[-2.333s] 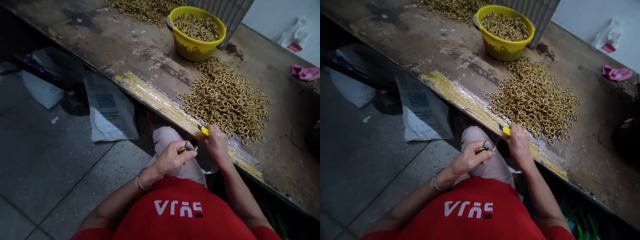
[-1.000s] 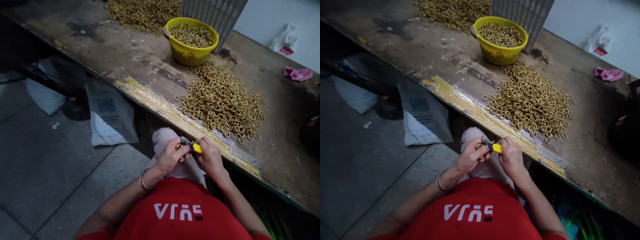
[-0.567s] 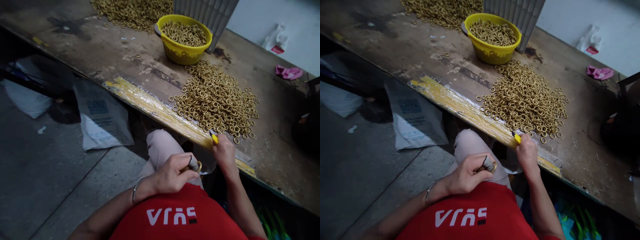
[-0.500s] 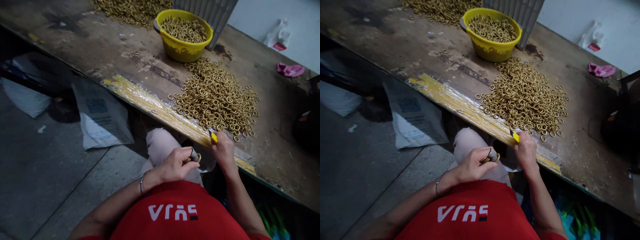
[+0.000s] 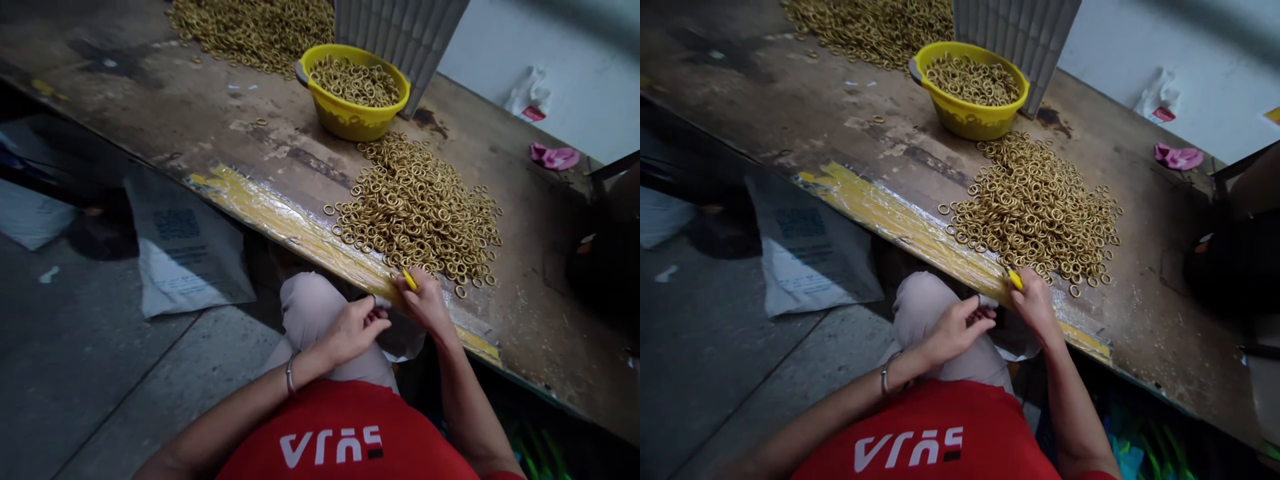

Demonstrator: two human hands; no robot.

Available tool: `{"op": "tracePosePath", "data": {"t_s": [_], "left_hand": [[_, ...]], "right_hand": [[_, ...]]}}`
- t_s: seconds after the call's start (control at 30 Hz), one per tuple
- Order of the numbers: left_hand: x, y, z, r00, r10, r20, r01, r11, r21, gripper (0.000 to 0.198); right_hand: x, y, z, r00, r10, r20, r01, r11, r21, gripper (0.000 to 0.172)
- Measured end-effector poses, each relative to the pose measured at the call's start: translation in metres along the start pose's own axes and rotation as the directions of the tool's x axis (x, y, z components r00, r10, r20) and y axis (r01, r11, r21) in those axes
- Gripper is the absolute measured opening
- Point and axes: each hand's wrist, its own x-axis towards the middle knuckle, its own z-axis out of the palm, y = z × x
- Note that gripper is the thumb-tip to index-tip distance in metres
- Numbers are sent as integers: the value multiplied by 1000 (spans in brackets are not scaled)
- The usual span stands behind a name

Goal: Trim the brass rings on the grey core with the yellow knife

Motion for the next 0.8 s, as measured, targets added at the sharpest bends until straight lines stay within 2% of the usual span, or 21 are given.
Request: {"op": "tracePosePath", "data": {"t_s": [0.07,0.17,0.3,0.43,0.5,0.6,0.7,0.8], "left_hand": [[6,4,-8,992,-114,-59,95,961,-261,20],[15,11,-17,983,-185,0,160,851,-501,35],[17,16,-20,956,-258,143,288,719,-632,41],[10,19,-19,932,-269,241,359,616,-701,39],[6,21,-19,939,-267,219,341,622,-705,38],[2,23,-20,969,-231,92,232,708,-667,34],[-1,25,-21,984,-179,-8,143,811,-567,31],[-3,26,-22,985,-163,-54,120,879,-462,28]], "right_hand": [[-1,-2,-7,997,-31,65,17,979,204,28],[-3,-9,-15,982,-81,172,7,921,389,30],[-5,-20,-19,962,-167,217,40,869,493,30],[-8,-30,-19,954,-253,162,136,845,517,26],[-13,-35,-17,966,-240,96,170,869,464,22],[-24,-40,-11,976,-217,29,202,943,264,14],[-37,-44,-4,981,-178,74,174,983,64,22],[-43,-47,-1,986,-114,120,125,989,-83,24]]}}
